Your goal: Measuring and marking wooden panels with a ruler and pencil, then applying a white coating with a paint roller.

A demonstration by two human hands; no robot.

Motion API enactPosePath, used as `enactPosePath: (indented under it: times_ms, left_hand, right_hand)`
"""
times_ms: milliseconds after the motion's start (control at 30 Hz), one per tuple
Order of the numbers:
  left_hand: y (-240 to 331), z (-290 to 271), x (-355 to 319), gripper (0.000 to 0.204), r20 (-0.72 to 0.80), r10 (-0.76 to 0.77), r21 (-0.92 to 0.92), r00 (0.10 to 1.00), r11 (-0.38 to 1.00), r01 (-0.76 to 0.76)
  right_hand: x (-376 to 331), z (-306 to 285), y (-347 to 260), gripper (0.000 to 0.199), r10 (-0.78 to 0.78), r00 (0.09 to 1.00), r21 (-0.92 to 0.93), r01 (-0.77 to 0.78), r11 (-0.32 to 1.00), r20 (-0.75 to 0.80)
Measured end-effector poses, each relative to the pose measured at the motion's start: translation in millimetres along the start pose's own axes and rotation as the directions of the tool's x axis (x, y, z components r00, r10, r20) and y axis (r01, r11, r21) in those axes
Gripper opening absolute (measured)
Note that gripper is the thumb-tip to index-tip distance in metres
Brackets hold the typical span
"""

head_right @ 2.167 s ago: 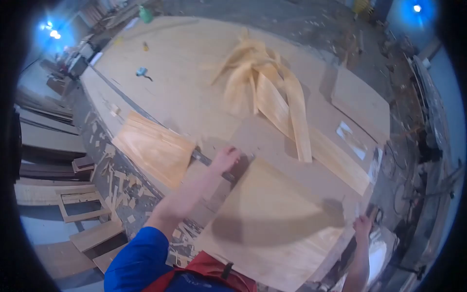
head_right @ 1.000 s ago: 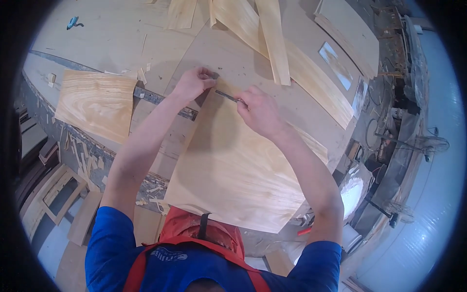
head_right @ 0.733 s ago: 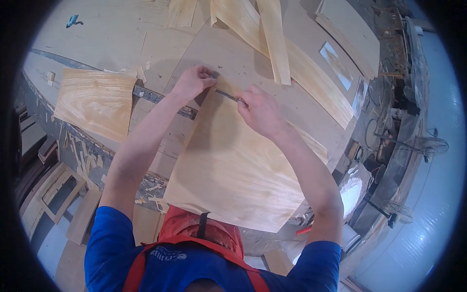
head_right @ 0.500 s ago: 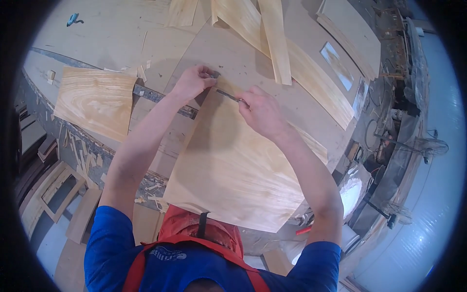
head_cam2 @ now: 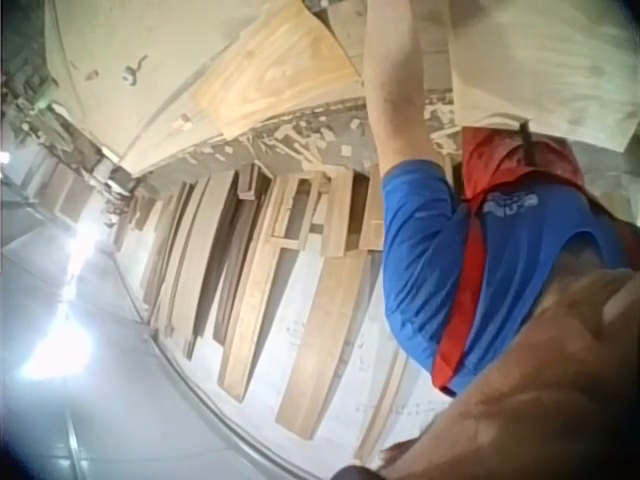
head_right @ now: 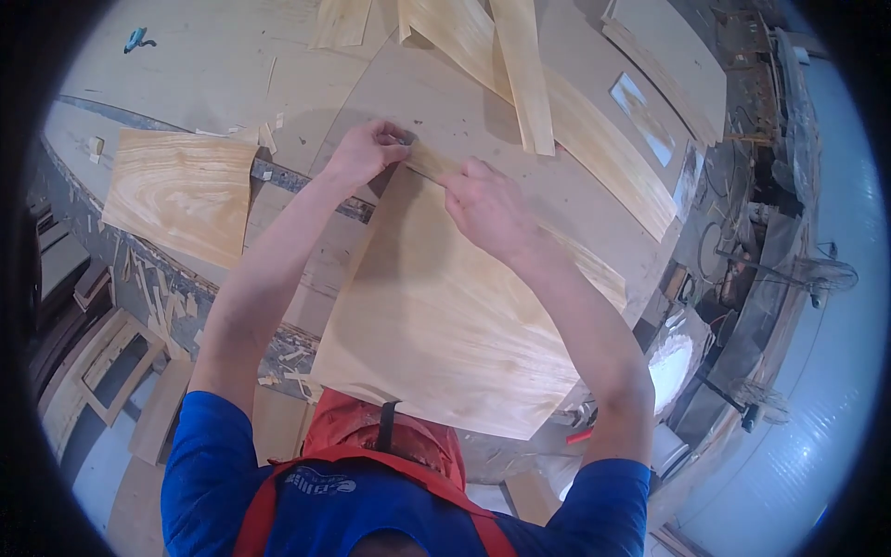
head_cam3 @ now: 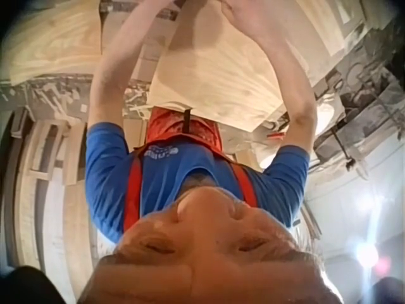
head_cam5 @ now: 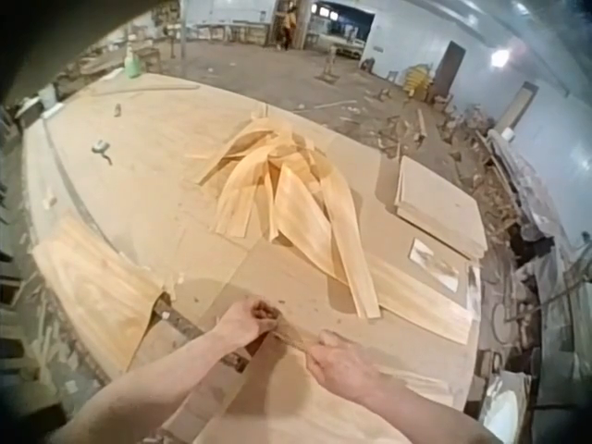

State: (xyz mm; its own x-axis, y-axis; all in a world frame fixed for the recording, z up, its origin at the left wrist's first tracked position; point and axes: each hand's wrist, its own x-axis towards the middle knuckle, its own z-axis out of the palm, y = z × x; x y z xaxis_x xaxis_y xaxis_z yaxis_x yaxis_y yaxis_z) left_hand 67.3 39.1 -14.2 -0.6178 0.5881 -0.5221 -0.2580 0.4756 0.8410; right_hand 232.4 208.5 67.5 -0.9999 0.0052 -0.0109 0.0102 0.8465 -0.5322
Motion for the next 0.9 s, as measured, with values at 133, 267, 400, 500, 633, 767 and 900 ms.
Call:
enactPosePath:
  times_ms: [133,267,400,500,633,767,900]
  left_hand:
    - [3.5,0.5,-2.4,0.042,-0.001,-0.003,0.002,1.000,1.000,0.003]
    - [4.9,-0.5,-3.1,0.043,-0.009,-0.009,0.045,1.000,0.999,0.010]
    - [4.9,-0.6,-3.1,0.045,-0.014,-0.004,0.060,1.000,0.998,0.005]
    - [6.7,-0.5,-5.2,0.046,-0.017,-0.008,0.057,1.000,0.998,0.009]
    - [13.8,-0.7,-9.0,0.046,-0.022,-0.018,0.061,1.000,0.998,0.019]
    - [13.6,0.8,-11.7,0.048,-0.003,0.008,0.094,1.000,0.996,-0.007]
    - [5.1,2.0,-12.8,0.048,0.062,0.041,0.110,0.997,0.993,-0.048]
  right_hand:
    - [1.0,3.3,3.9,0.017,-0.034,0.999,-0.027,0.034,0.999,0.007]
    - [-2.5,2.0,6.7,0.016,-0.025,0.999,-0.030,0.026,0.999,0.020]
    - [-10.3,-2.4,9.8,0.017,-0.013,1.000,0.004,0.013,1.000,0.026]
    - [-16.4,-3.8,13.6,0.017,0.005,1.000,-0.007,-0.005,1.000,0.029]
    - [-21.3,-4.6,18.6,0.018,0.012,0.999,-0.011,-0.012,1.000,0.041]
    - [-29.3,-5.0,24.0,0.018,0.015,0.999,-0.020,-0.014,1.000,0.040]
    - [-34.3,-7.2,24.4,0.018,0.035,0.999,0.005,-0.035,0.999,0.041]
